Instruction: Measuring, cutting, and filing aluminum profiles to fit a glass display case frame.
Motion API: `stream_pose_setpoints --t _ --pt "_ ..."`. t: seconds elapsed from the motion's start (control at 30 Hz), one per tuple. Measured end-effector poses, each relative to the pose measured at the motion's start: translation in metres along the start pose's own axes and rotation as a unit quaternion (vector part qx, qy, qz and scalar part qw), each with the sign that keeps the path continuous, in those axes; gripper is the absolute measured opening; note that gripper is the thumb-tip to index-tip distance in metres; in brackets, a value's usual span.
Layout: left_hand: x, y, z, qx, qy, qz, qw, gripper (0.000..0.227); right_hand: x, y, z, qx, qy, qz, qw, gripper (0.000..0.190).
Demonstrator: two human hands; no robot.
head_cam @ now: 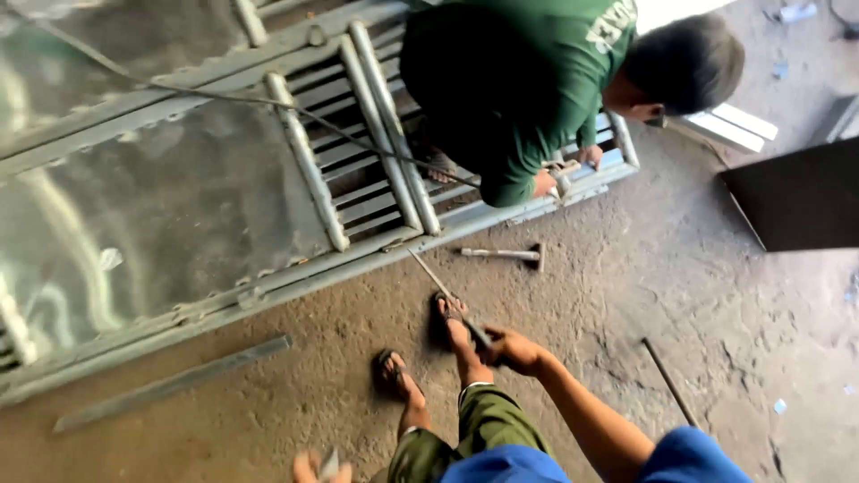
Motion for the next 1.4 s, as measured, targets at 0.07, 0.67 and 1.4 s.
stream_pose_setpoints --t 0.07,0.67,1.4 --pt "-0.086 -0.072 0.028 0.169 0.019 0.086 0.982 0.046 0.022 0.057 0.024 0.09 -0.01 0.101 0.991 0.047" --pt "-0.153 -0.241 0.142 -0.035 0.725 0.117 0.678 0.068 0.078 0.396 0.161 -0.073 -0.422 0.436 0.792 0.065" --pt "-0.13 -0.229 0.105 -0.033 0.749 0.041 0.661 0.064 0.022 0.439 0.145 -0.137 -0.453 0.522 0.709 0.06"
Point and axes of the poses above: each hand's wrist, its own z-axis away from the middle knuckle, its own y-axis out of the palm, x = y × z, the point moved 3 cm from there along -z, towards the middle knuckle, and after that the axes turned 13 degrees about x, right-handed, at the moved point
